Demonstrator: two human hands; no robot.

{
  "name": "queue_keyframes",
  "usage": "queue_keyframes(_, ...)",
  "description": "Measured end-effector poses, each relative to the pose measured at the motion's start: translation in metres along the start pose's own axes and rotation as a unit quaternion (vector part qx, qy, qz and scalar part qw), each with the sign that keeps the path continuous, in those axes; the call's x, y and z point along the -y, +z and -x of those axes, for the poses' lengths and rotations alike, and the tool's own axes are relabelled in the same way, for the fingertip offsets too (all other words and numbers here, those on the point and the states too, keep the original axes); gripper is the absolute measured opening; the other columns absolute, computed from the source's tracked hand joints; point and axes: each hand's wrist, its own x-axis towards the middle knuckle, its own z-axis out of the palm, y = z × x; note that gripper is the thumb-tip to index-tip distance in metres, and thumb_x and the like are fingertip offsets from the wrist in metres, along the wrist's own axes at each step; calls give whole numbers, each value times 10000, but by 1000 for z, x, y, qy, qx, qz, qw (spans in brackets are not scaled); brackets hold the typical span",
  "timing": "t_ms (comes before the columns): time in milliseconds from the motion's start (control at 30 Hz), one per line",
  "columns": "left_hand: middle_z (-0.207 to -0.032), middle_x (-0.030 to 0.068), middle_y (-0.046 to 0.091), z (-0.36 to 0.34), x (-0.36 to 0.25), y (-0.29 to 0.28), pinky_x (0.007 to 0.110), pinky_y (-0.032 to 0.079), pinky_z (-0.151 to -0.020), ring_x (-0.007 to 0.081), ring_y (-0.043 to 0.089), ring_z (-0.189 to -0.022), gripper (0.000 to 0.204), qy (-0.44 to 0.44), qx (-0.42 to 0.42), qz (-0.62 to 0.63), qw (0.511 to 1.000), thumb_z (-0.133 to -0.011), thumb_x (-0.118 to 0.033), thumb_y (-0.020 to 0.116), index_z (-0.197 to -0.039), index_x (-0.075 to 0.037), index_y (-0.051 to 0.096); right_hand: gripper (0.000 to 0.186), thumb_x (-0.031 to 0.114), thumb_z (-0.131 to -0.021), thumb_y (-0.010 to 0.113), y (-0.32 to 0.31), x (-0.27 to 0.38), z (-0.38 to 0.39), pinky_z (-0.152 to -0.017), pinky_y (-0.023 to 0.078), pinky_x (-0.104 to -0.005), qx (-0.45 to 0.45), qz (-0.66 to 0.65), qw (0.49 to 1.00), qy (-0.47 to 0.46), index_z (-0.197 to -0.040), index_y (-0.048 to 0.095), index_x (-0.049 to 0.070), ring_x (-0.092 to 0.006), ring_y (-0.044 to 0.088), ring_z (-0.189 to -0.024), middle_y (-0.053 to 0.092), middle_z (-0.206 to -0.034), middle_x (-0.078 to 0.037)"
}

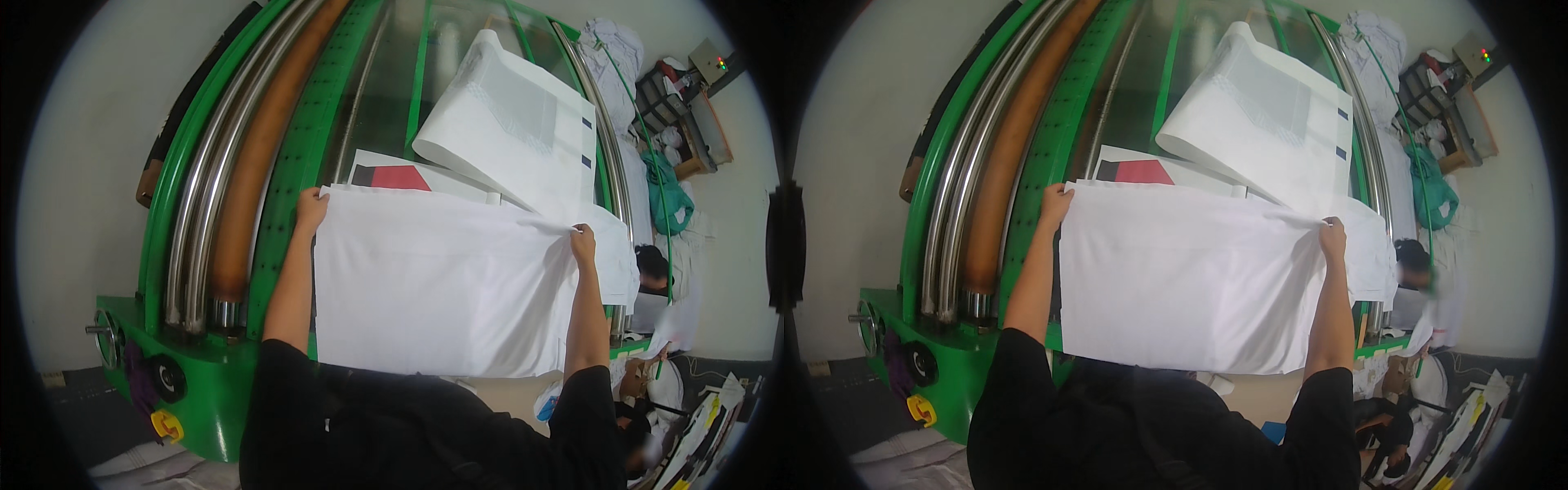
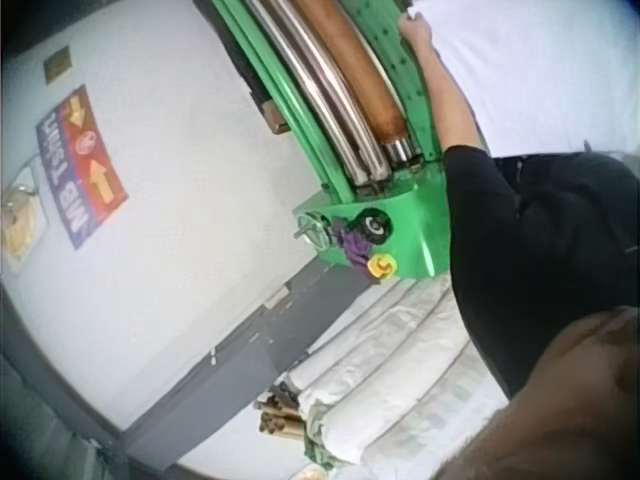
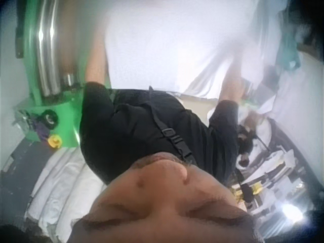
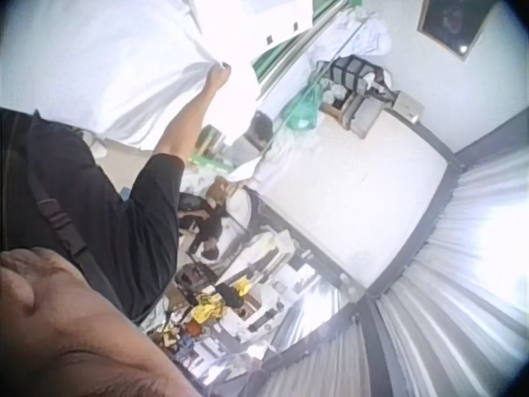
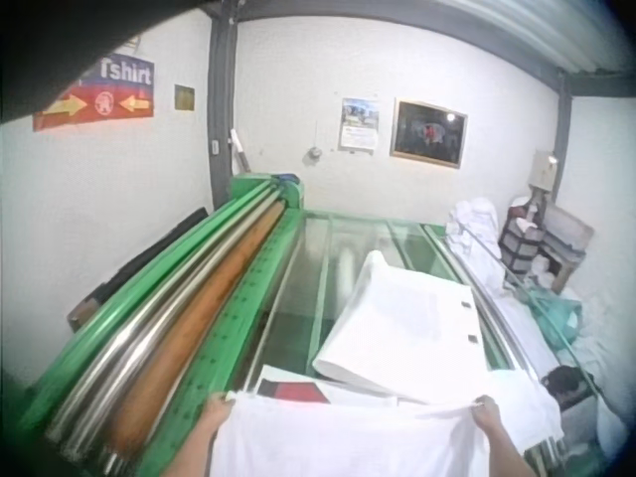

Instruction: The person places a white t-shirt on a green heat press machine, smooths it, and uses scissors to trim excess fabric along the edges. The person then feeds the trimmed shirt through the machine's rollers and removes it.

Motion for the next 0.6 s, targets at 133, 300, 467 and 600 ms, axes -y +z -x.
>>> queue_keyframes(133, -860, 122, 769, 0, -19, -3, 360, 550, -695, 189, 697, -746, 202, 15, -24, -1, 1000, -928, -125, 805, -1026, 47, 767, 379, 177, -912, 580, -3, 6, -5, -1041, 535, -499, -40, -23, 999, 27, -1246, 740, 92, -427, 706, -1203, 753, -1243, -241)
queue_keyframes(300, -849, 157, 766, -4, -40, 2, 413, 577, -745, 285, 738, -773, 212, 27, -26, -68, 997, -873, -130, 852, -969, 31, 754, 393, 198, -940, 633, -4, 39, 18, -1049, 504, -557, -15, 205, 975, 80, -1328, 695, 200, -368, 659, -1277, 699, -1312, -163)
queue_keyframes(467, -864, 171, 756, 5, -36, 12, 471, 586, -799, 375, 734, -856, 251, 124, -149, -150, 970, -824, -150, 897, -934, 15, 743, 434, 138, -881, 769, 34, 95, 69, -1045, 471, -569, -73, 179, 962, -193, -1301, 704, 223, -342, 657, -1232, 678, -1300, -99)
queue_keyframes(600, -873, 188, 751, 6, -35, 17, 506, 588, -826, 419, 729, -890, 289, 114, -116, -169, 972, -806, -156, 910, -967, 14, 741, 279, 79, -876, 804, 71, 155, 97, -993, 544, -481, 58, 5, 929, -364, -1151, 759, 59, -387, 681, -1149, 731, -1197, -151)
